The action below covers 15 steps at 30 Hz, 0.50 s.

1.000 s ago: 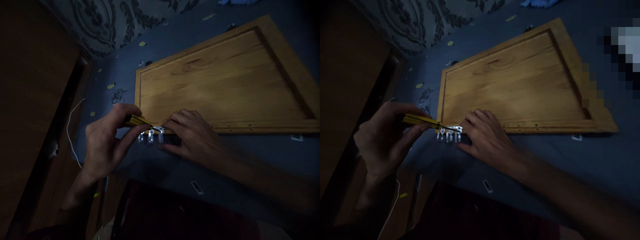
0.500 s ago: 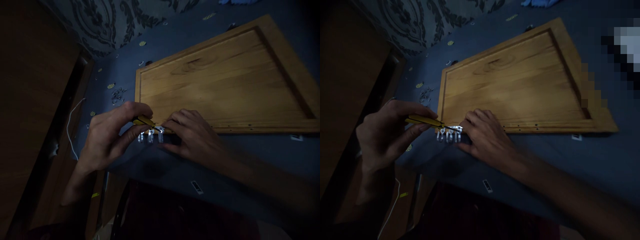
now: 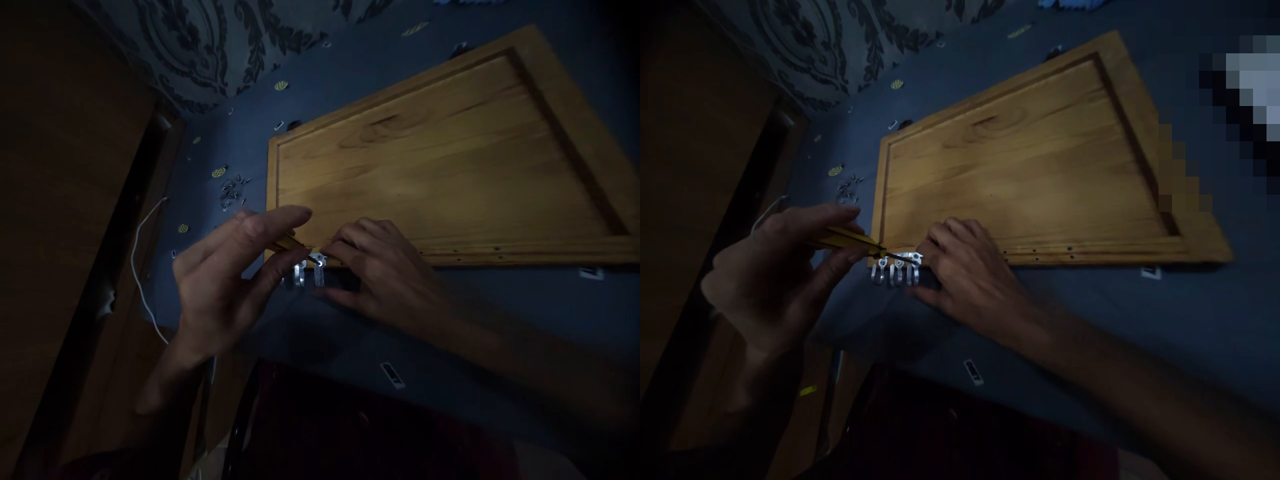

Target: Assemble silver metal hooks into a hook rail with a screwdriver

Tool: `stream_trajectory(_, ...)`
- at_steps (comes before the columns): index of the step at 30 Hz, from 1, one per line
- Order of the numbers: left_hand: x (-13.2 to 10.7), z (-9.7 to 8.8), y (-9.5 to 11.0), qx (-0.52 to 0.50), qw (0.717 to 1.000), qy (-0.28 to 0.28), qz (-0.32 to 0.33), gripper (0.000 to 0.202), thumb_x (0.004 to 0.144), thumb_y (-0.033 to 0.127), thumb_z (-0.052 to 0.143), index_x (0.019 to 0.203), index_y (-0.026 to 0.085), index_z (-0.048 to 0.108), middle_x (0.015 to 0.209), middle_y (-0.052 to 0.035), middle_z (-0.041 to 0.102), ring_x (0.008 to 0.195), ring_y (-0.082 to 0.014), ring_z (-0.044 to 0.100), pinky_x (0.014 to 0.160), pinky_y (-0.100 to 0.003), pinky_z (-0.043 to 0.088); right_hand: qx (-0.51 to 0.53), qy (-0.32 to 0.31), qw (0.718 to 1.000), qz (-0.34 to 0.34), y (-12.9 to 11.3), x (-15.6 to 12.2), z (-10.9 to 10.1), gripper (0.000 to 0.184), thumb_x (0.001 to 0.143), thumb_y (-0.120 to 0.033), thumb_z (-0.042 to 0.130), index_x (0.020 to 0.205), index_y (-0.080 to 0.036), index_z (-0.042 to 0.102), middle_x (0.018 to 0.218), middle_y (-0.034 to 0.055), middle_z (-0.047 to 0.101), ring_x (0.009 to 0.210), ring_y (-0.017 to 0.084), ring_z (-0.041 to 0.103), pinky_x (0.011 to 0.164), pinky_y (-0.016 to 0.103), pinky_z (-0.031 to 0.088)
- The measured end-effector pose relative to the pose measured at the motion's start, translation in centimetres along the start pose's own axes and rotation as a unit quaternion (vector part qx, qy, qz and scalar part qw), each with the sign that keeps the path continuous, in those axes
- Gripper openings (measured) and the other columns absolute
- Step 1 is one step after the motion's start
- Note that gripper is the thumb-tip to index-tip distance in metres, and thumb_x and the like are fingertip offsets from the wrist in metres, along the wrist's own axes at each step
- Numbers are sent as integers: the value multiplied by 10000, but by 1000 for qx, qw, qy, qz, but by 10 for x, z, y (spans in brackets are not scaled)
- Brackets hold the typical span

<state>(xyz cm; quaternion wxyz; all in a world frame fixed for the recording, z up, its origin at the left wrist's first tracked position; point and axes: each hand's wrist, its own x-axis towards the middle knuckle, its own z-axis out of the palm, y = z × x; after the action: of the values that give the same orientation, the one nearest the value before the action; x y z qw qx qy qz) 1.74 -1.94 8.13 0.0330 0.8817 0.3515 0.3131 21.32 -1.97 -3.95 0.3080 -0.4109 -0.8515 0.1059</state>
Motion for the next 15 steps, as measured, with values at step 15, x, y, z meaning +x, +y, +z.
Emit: stream_trajectory(15, 15, -13, -21, -76, 992, -92, 50, 225, 972, 214, 717, 1195, 237, 701, 1102, 20, 802, 941, -160, 777, 831, -273, 643, 5, 12, 1000, -5, 1, 0, 1, 381, 922, -494, 699, 1032, -130, 695, 972, 108, 661, 937, 275, 577, 832, 408, 423)
